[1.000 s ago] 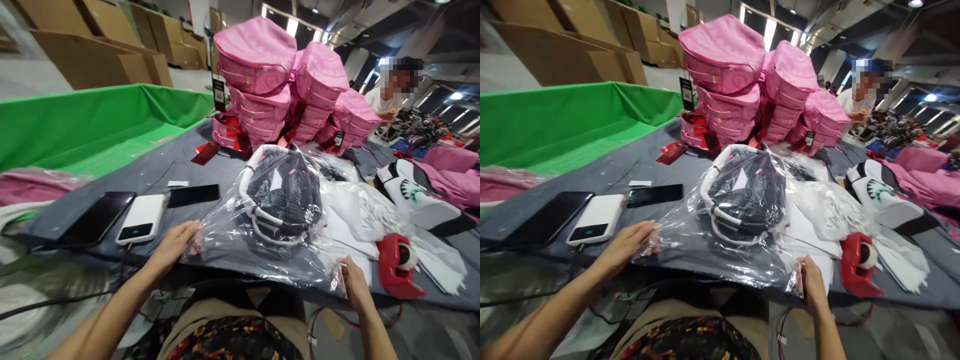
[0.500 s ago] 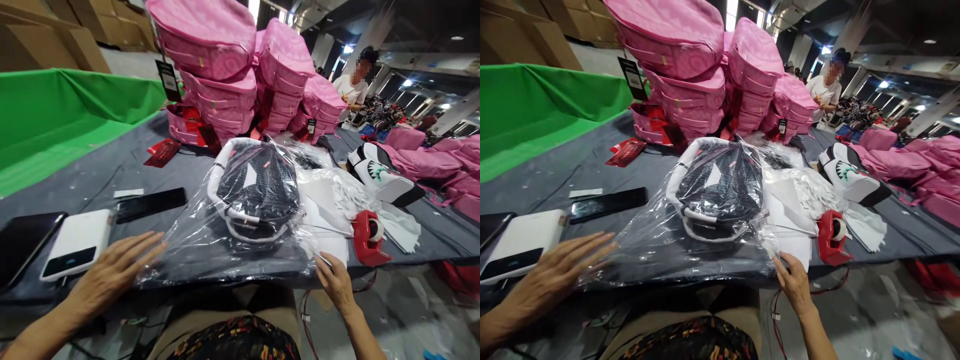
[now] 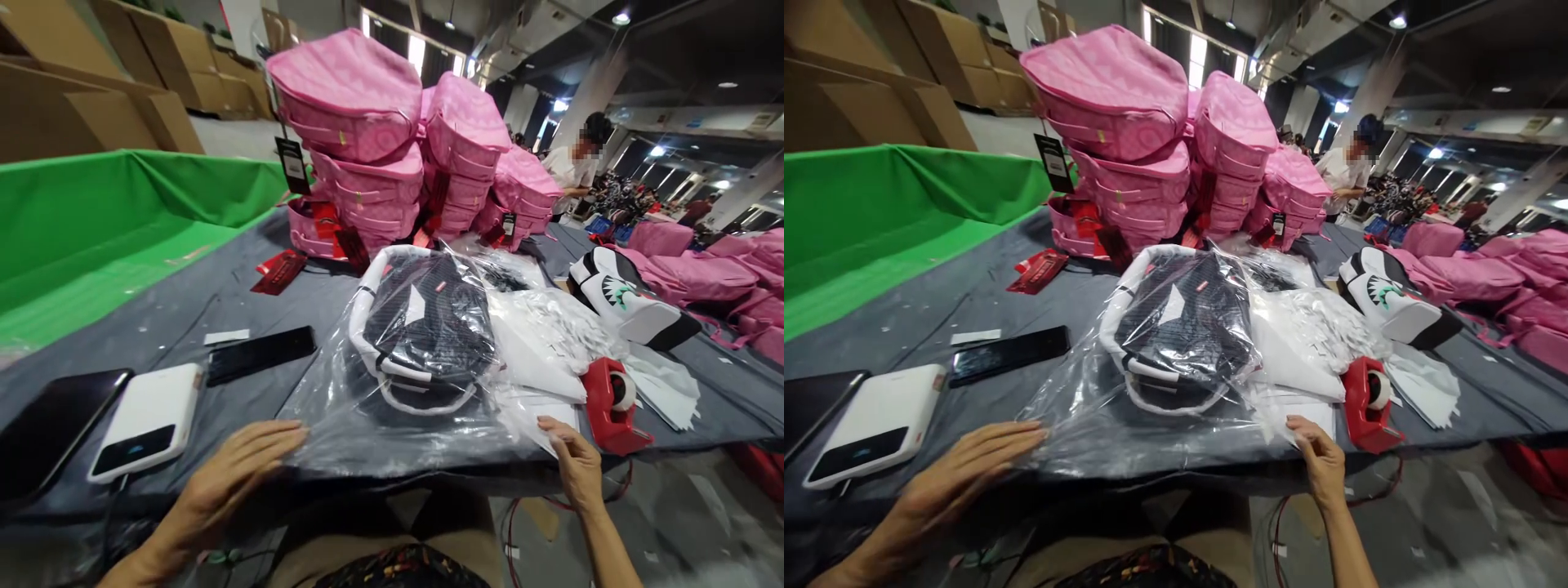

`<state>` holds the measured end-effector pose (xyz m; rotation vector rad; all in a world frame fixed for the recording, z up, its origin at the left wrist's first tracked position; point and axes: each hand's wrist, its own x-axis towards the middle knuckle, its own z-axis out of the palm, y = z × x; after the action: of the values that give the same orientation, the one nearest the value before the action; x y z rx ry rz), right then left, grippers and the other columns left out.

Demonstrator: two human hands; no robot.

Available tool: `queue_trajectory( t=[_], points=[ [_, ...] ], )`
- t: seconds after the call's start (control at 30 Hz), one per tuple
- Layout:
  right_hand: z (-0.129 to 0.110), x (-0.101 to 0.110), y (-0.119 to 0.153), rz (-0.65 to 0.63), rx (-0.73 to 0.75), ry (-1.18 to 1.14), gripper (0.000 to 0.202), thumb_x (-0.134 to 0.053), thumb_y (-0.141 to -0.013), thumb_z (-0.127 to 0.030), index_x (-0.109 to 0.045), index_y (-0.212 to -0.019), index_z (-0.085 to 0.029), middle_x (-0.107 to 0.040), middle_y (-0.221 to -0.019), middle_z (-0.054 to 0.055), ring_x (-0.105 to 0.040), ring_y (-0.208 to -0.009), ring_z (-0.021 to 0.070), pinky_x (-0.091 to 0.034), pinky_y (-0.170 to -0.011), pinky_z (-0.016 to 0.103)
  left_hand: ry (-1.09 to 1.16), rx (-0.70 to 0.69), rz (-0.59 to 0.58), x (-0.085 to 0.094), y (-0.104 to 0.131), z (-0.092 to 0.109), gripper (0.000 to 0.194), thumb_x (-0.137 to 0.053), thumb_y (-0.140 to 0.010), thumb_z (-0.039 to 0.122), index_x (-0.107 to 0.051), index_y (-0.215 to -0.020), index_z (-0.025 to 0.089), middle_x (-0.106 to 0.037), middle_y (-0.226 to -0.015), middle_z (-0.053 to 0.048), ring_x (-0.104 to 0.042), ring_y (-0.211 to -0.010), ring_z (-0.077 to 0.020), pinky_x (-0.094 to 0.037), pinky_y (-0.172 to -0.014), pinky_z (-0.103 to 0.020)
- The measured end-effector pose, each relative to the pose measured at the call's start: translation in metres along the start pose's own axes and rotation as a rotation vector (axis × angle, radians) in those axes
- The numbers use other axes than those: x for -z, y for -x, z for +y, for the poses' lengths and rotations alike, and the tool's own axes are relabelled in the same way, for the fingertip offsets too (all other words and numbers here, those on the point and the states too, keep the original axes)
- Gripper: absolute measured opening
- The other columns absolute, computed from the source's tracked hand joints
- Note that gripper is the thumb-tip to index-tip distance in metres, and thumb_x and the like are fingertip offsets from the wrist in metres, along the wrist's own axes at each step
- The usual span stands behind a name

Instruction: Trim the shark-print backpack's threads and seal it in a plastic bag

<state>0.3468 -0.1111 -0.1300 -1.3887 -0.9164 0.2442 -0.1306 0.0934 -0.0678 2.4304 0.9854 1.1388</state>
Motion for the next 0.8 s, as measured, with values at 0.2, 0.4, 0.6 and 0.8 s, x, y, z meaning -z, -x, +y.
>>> queue_trajectory(
  t=[0.2, 0.4, 0.6, 0.8],
  points=[
    [-0.002, -0.031, -0.009, 0.237, -0.052, -0.167, 0.05, -0.071, -0.075, -0.069, -0.061, -0.071, -0.02, -0.069, -0.077, 0.006, -0.068, -0.082, 0.023, -0.056, -0.086, 0.044, 0.244, 0.311, 0.131, 0.003, -0.035, 0.017, 0.036, -0.054, -0.089, 0.058, -0.076, -0.081, 0.031, -0.077, -0.094, 0.002, -0.071, -0.096, -0.0239, -0.054, -0.096, -0.037],
    [-0.003, -0.071, -0.019, 0.522, -0.089, -0.148, 0.052, -0.06, -0.083, -0.071, -0.049, -0.075, -0.02, -0.045, -0.06, -0.005, -0.044, -0.051, 0.0098, -0.041, -0.047, 0.021, 0.159, 0.488, 0.403, -0.033, -0.067, 0.029, 0.045, -0.047, -0.087, 0.063, -0.058, -0.07, 0.022, -0.048, -0.044, 0.004, -0.047, -0.041, -0.015, -0.041, -0.048, -0.027],
    [0.001, -0.062, -0.009, 0.509, -0.209, 0.112, 0.057, -0.052, -0.084, -0.078, -0.052, -0.08, -0.021, -0.05, -0.065, -0.001, -0.05, -0.057, 0.0137, -0.048, -0.05, 0.025, -0.093, 0.441, 0.23, -0.023, -0.1, 0.026, 0.047, -0.045, -0.086, 0.061, -0.065, -0.09, 0.02, -0.061, -0.064, 0.0, -0.059, -0.062, -0.0198, -0.043, -0.062, -0.029],
    [0.0, -0.065, -0.012, 0.429, -0.2, 0.12, 0.054, -0.046, -0.087, -0.076, -0.048, -0.081, -0.022, -0.049, -0.064, -0.002, -0.049, -0.055, 0.0137, -0.047, -0.048, 0.024, -0.337, -0.193, 0.09, -0.055, -0.103, 0.087, 0.047, -0.05, -0.096, 0.056, -0.058, -0.123, 0.019, -0.068, -0.114, -0.01, -0.057, -0.11, -0.0263, -0.031, -0.105, -0.043]
  ],
)
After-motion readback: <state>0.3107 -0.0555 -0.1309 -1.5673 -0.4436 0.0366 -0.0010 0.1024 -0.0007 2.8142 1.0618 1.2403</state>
